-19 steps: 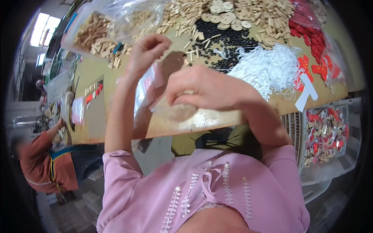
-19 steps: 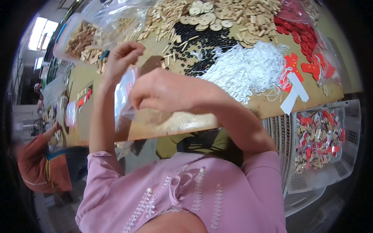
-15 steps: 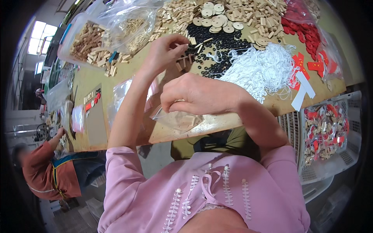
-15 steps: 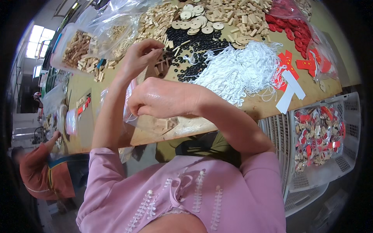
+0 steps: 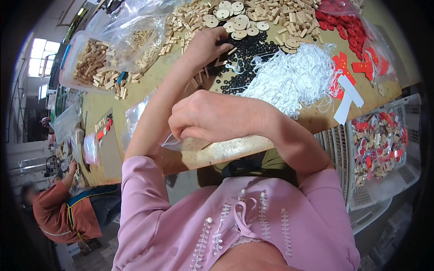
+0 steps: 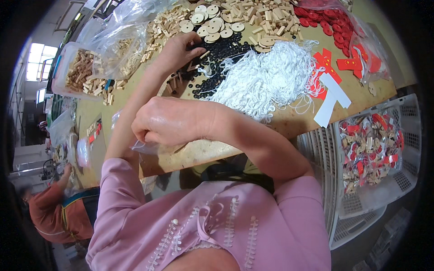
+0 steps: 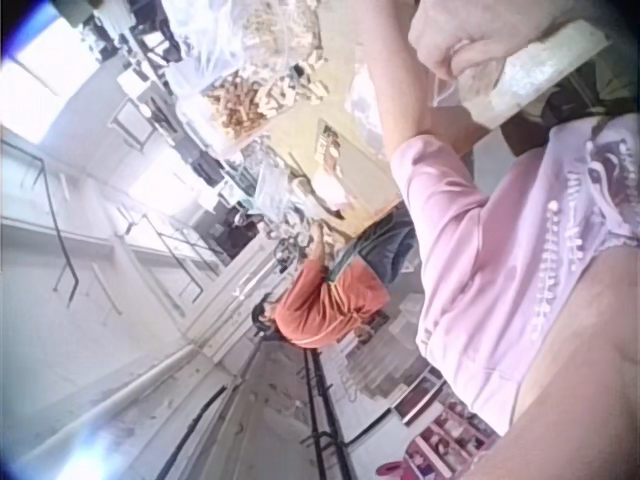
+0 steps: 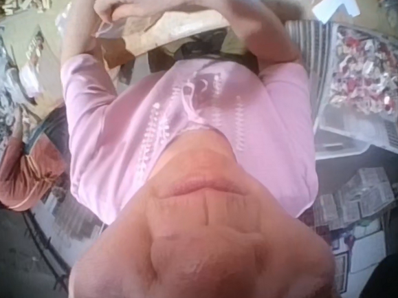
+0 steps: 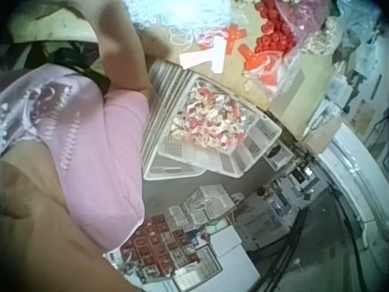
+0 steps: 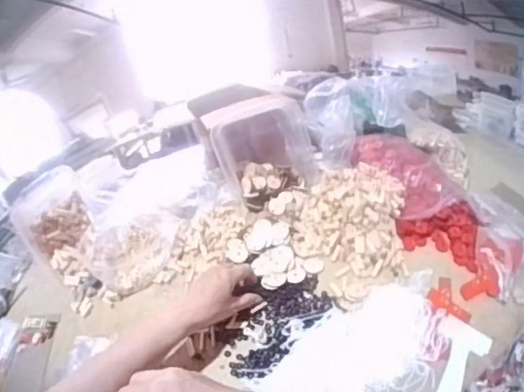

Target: The person assembles small craft kits by picking wooden pieces, black beads, and white strings from a table, then placing them into small clear plastic bags. The person also adds a small red flag-shaped item to each bag before sealing it.

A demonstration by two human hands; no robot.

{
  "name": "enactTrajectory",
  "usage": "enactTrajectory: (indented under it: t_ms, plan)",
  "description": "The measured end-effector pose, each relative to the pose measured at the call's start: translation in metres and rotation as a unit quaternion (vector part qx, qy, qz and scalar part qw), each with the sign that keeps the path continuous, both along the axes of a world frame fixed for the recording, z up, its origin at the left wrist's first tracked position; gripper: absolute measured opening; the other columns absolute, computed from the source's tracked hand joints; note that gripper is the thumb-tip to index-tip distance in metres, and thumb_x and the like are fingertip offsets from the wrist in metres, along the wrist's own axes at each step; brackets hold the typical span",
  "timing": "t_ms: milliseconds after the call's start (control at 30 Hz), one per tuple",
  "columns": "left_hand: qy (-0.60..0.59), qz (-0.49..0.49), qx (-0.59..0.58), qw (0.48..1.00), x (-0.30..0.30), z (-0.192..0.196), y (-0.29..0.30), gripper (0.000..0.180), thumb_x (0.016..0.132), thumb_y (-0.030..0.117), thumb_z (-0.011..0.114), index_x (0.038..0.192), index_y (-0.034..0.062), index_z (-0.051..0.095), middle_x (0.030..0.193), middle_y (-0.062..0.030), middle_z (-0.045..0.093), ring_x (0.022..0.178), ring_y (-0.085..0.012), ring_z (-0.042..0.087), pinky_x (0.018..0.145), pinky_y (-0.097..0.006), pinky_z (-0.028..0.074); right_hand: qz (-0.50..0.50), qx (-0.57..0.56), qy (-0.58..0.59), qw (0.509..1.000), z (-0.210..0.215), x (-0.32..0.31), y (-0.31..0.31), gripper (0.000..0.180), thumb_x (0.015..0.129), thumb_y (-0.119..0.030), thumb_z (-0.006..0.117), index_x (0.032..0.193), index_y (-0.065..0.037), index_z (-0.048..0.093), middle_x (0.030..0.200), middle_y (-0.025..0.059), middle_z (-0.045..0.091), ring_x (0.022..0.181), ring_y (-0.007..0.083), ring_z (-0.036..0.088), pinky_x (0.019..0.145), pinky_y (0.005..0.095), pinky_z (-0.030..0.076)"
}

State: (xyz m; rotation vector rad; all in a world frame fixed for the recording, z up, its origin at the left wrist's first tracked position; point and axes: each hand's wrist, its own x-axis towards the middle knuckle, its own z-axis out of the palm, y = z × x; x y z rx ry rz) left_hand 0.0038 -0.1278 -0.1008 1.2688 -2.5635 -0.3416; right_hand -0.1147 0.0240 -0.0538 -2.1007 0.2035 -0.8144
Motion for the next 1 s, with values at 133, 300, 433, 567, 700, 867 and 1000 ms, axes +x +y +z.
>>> enactTrajectory:
  t_ms: [133,300,433,567,700,867,1000]
  plan:
    - [0.119,0.058,0.135,0.982,0.012,0.001,0.002,0.02,0.096,0.019,0.075,0.111,0.0044,0.073,0.092,-0.0013,0.073,0.081,-0.0074,0.066,0.073,-0.026,0.055,-0.004,0.009,0.014,1.0,0.002,0.0,-0.001,0.008,0.089,-0.007,0.067,0.093,0.0,0.068,0.091,0.0138,0.068,0.09,0.0324,0.068,0.082,0.0412,0.054]
    - [0.462,0.108,0.5,0.725,0.034,-0.006,-0.002,0.023,0.105,0.017,0.064,0.119,-0.0009,0.068,0.093,-0.0027,0.067,0.074,-0.0071,0.062,0.066,-0.02,0.056,-0.007,0.013,0.016,1.0,0.004,0.0,-0.001,0.009,0.09,-0.008,0.066,0.093,0.0,0.068,0.092,0.0135,0.068,0.088,0.0322,0.068,0.081,0.0407,0.054]
    - [0.61,0.076,0.677,0.404,0.06,-0.022,0.003,0.036,0.111,0.013,0.043,0.133,-0.0146,0.05,0.104,-0.0165,0.064,0.084,-0.0198,0.068,0.077,-0.026,0.064,-0.001,0.03,0.025,0.999,0.005,0.002,0.0,0.009,0.091,-0.008,0.065,0.094,-0.001,0.068,0.092,0.0134,0.068,0.088,0.0321,0.068,0.081,0.0405,0.054]
    - [0.7,0.092,0.626,0.332,0.048,0.0,0.048,0.053,0.114,0.026,0.029,0.137,-0.0193,0.045,0.137,-0.0335,0.053,0.127,-0.0402,0.058,0.11,-0.044,0.055,-0.005,0.038,0.019,0.999,0.002,0.001,0.0,0.009,0.091,-0.007,0.065,0.095,0.0,0.069,0.091,0.0134,0.068,0.088,0.0316,0.068,0.08,0.0401,0.054]
    - [0.72,0.005,0.63,0.291,0.063,-0.001,0.074,0.062,0.114,0.034,0.021,0.145,-0.0178,0.037,0.149,-0.0339,0.045,0.14,-0.0446,0.047,0.116,-0.051,0.048,-0.002,0.017,0.01,1.0,0.002,0.004,0.001,0.008,0.091,-0.005,0.066,0.096,0.0,0.07,0.09,0.0131,0.069,0.086,0.0315,0.069,0.078,0.0397,0.054]
    - [0.733,0.008,0.616,0.29,0.065,0.005,0.095,0.057,0.113,0.028,0.025,0.148,-0.0153,0.035,0.152,-0.0303,0.045,0.14,-0.0439,0.048,0.115,-0.052,0.048,-0.01,0.007,0.023,1.0,-0.003,0.005,0.001,0.008,0.09,-0.004,0.067,0.096,0.0,0.07,0.088,0.0124,0.07,0.082,0.03,0.069,0.074,0.0385,0.054]
    - [0.741,0.024,0.616,0.266,0.069,0.003,0.1,0.052,0.109,0.016,0.028,0.15,-0.0144,0.034,0.151,-0.0302,0.046,0.141,-0.0425,0.048,0.116,-0.052,0.047,-0.015,0.01,0.037,0.999,0.0,0.004,0.003,0.009,0.09,-0.004,0.068,0.097,-0.001,0.071,0.089,0.0119,0.072,0.081,0.0277,0.069,0.072,0.0377,0.054]
